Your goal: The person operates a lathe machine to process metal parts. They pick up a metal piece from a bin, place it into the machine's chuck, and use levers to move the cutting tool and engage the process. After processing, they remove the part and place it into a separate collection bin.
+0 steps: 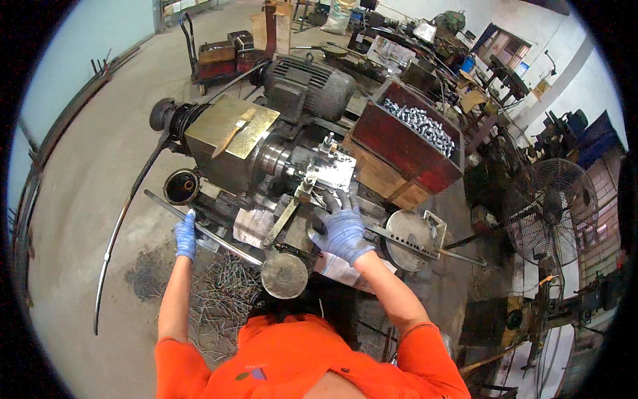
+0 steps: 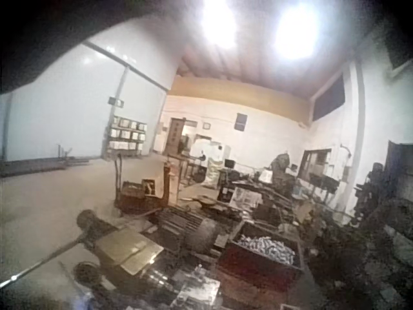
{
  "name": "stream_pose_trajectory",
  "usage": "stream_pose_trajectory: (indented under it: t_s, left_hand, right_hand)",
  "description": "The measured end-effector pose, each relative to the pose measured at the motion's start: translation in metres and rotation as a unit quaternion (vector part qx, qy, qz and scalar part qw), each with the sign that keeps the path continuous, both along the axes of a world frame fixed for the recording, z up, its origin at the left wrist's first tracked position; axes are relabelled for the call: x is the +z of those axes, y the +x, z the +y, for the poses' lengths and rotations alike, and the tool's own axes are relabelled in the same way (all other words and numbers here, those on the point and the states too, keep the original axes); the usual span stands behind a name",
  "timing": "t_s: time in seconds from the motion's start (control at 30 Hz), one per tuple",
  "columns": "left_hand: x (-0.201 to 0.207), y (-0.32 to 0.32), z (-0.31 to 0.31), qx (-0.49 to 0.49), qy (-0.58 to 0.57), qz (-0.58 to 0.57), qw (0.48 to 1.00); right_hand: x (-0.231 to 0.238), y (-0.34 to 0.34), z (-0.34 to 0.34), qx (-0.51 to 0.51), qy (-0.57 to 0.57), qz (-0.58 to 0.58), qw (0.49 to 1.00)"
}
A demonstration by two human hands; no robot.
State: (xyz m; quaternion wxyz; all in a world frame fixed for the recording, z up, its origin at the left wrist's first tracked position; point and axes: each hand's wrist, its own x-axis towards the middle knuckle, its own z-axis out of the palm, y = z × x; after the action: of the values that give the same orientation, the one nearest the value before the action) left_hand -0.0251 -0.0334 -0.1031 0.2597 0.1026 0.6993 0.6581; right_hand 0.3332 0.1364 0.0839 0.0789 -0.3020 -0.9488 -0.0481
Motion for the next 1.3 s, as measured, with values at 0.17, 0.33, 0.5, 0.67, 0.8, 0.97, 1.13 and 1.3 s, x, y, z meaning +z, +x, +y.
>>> stream_pose_trajectory:
  t_s: [0.17, 0.33, 0.5, 0.67, 0.8, 0.97, 1.13, 1.3]
  left_hand:
    - [-0.005, -0.031, -0.046, -0.075, 0.012, -0.02, 0.997]
    - [-0.091, -0.077, -0.077, -0.055, -0.157, 0.177, 0.97]
    - [-0.055, -0.054, -0.029, -0.254, -0.52, 0.435, 0.69]
    - [-0.088, -0.059, -0.013, -0.4, -0.488, 0.572, 0.525]
    - [-0.067, 0.0, 0.013, -0.287, -0.561, 0.389, 0.672]
    - [-0.135, -0.001, -0.012, -0.262, -0.518, 0.462, 0.67]
    - [-0.091, -0.033, -0.009, -0.382, -0.545, 0.524, 0.531]
    - [-0.076, -0.009, -0.041, -0.288, -0.476, 0.38, 0.739]
  right_hand:
    - [-0.007, 0.057, -0.019, -0.029, -0.019, 0.094, 0.995]
    - [-0.077, 0.19, -0.079, -0.182, 0.044, 0.225, 0.956]
    - [-0.219, 0.324, -0.175, -0.436, -0.389, -0.254, 0.771]
    - [-0.22, 0.313, -0.175, -0.53, -0.404, -0.064, 0.743]
    - [-0.22, 0.305, -0.167, -0.521, -0.41, 0.012, 0.749]
    - [-0.2, 0.282, -0.144, -0.446, -0.349, 0.04, 0.823]
    - [-0.159, 0.283, -0.113, -0.398, -0.288, 0.149, 0.858]
    - [-0.057, 0.222, -0.047, -0.314, -0.206, 0.214, 0.902]
